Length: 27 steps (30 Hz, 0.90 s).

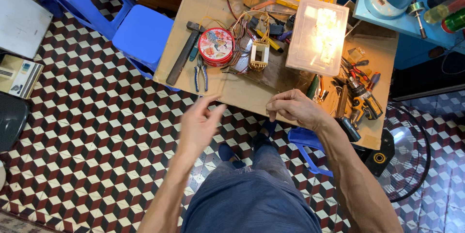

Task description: The person handles a small transformer, stripping and twisting copper wire ends, then reattaching the wires to the transformer terminals. The person works at a cluttered workbench with various tools and components visible.

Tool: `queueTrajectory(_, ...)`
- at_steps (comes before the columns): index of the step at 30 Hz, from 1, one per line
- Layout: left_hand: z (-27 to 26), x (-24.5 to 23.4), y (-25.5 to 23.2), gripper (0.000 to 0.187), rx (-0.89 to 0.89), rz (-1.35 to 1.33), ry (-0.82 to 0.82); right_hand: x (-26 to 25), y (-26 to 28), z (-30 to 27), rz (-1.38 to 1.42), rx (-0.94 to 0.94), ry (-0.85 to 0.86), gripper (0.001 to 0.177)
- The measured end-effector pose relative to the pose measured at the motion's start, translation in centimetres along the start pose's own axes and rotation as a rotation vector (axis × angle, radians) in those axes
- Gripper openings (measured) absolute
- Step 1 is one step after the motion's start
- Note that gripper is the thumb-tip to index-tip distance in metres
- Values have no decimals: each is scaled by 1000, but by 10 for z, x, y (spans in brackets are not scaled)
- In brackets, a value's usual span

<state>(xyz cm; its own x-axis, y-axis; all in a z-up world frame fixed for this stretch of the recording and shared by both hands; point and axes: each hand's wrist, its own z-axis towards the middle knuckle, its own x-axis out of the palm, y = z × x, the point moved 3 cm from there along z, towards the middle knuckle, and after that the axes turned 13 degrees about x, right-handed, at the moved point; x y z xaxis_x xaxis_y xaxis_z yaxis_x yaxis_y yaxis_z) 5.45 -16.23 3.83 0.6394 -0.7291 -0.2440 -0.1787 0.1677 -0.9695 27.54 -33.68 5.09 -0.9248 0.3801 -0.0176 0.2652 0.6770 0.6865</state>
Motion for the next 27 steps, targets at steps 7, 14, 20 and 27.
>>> queueTrajectory(7,34,65,-67,31,353,25,414,-1,27,-20,-122,16,-79,20)
queueTrajectory(14,49,92,-66,19,425,12,388,-23,22,-47,-15,21,-191,29)
queueTrajectory(20,75,119,-71,18,357,47,359,-68,6,-82,41,-9,-268,26)
queueTrajectory(27,110,158,-74,16,275,-83,420,-134,-9,-90,-82,62,-572,26)
